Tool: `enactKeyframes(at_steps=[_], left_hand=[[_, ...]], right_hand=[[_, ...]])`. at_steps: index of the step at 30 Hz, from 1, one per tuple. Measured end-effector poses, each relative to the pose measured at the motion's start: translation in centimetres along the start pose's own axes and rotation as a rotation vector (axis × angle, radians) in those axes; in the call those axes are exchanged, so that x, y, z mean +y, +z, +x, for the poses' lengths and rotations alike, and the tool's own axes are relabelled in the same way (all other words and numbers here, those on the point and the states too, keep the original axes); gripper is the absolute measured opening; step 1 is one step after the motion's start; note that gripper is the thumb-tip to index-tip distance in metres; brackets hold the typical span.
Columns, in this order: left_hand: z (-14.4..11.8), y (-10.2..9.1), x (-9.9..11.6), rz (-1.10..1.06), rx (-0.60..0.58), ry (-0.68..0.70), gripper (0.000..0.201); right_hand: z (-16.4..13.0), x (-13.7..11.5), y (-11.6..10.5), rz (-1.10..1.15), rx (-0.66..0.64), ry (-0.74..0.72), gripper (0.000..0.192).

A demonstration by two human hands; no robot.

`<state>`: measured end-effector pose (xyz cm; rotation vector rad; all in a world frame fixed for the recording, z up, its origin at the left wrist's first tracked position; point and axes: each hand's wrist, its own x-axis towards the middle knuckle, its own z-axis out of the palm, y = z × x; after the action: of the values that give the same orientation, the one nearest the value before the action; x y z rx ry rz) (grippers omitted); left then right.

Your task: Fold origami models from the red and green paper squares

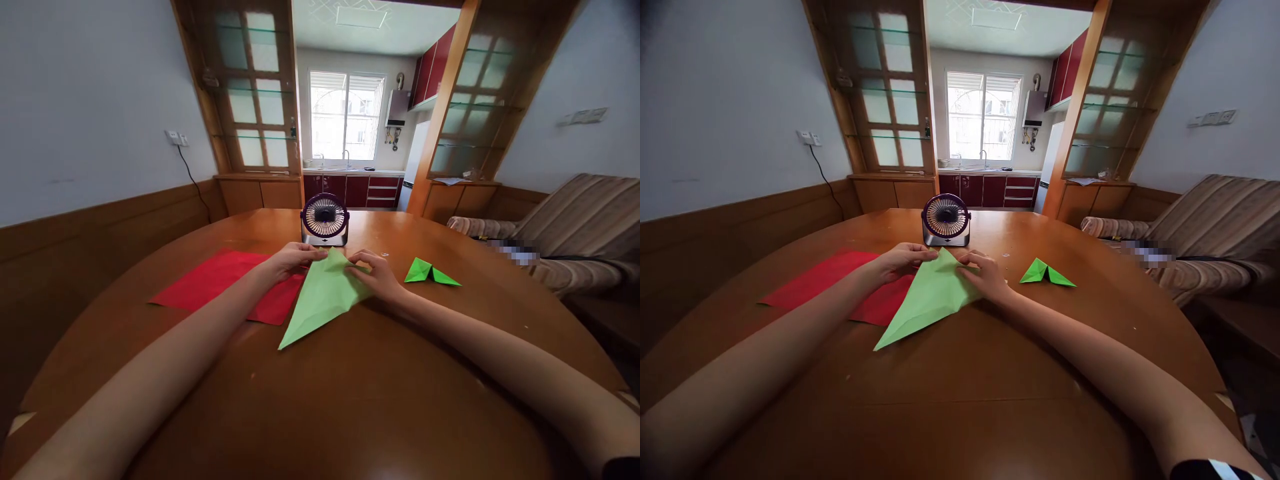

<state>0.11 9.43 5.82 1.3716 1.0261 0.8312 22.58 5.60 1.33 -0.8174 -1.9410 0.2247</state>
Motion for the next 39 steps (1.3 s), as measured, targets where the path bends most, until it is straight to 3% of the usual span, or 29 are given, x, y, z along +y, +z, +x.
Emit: enactKeyframes(at_steps=[6, 12, 17, 25, 29, 34, 36, 39], left_hand=[[-0.8, -2.1, -0.3, -0.105, 0.147, 0.011, 0.038], [-2.4, -5.0, -1.0, 0.024, 0.300, 0.034, 0.038], [-3.7, -5.8, -2.2, 0.229, 0.365, 0.055, 0.036], [-4.8, -6.2, -4.4, 0.665, 0.290, 0.247, 0.023], [-5.3, -5.9, -4.7, 0.985, 0.288, 0.273, 0.014], [-5.9, -5.6, -4.8, 1.211, 0.254, 0.408, 0.023], [-6.2, -5.6, -4.9, 1.220, 0.171, 0.473, 0.028], [-6.7, -5.6, -4.9, 1.147, -0.070, 0.550, 0.032]], right_hand=[[0.5, -0.7, -1.2, 0.067, 0.037, -0.023, 0.016], [-0.5, 0.3, -3.2, 0.060, -0.139, -0.096, 0.010], [-2.3, 2.1, -4.4, 0.036, -0.289, -0.101, 0.013], [-3.7, 3.3, -5.9, -0.155, -0.494, -0.183, 0.030], [-4.2, 3.3, -6.6, -0.239, -0.520, -0.205, 0.041], [-5.3, 2.6, -7.6, -0.295, -0.492, -0.292, 0.045], [-5.7, 2.0, -7.9, -0.302, -0.478, -0.332, 0.042], [-6.0, 0.8, -7.9, -0.275, -0.509, -0.360, 0.034]])
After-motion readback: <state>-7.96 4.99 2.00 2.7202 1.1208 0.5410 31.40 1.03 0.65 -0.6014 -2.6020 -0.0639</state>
